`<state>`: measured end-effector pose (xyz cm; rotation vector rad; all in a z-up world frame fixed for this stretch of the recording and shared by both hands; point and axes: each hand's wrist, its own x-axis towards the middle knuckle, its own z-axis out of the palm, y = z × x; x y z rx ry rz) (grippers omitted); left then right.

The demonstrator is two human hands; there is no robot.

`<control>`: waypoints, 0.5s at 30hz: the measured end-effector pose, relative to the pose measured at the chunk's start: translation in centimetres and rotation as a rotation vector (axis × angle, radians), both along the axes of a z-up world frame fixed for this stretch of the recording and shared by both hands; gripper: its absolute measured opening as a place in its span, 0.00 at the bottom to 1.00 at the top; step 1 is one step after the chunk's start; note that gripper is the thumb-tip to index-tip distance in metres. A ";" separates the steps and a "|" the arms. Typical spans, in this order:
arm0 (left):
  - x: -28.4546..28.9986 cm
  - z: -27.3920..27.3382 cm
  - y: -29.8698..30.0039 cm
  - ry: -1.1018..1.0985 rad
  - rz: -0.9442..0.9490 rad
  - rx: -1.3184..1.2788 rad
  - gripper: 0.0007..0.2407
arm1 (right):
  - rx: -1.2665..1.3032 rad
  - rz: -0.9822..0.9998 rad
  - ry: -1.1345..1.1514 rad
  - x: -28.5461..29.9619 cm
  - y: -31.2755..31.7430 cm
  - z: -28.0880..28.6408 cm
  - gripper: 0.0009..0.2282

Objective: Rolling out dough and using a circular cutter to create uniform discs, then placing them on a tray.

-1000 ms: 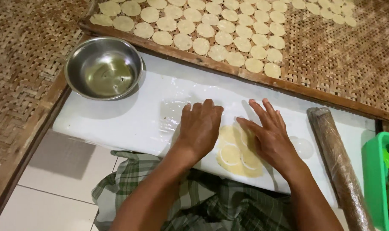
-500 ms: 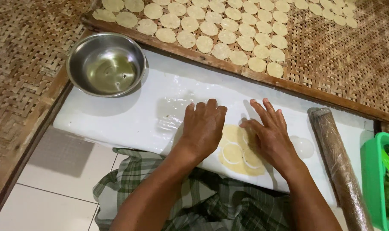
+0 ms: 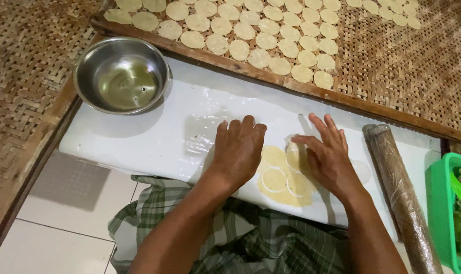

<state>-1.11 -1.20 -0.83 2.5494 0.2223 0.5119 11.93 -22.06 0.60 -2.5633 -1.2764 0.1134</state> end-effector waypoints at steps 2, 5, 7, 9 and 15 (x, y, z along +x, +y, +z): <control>0.0 0.2 0.1 0.021 -0.006 -0.011 0.12 | 0.007 0.022 -0.010 0.0 0.1 -0.2 0.21; -0.1 0.1 0.0 0.012 -0.011 -0.019 0.12 | 0.002 0.042 -0.014 -0.2 0.3 -0.1 0.21; -0.1 0.0 0.1 -0.018 -0.008 -0.015 0.13 | -0.008 0.045 -0.006 -0.2 0.5 -0.1 0.20; -0.1 0.2 0.0 0.034 -0.011 -0.020 0.12 | -0.015 0.080 -0.007 -0.1 0.4 -0.4 0.18; -0.2 0.5 0.1 0.071 -0.018 0.001 0.12 | -0.099 -0.056 -0.176 1.1 -0.2 -1.1 0.19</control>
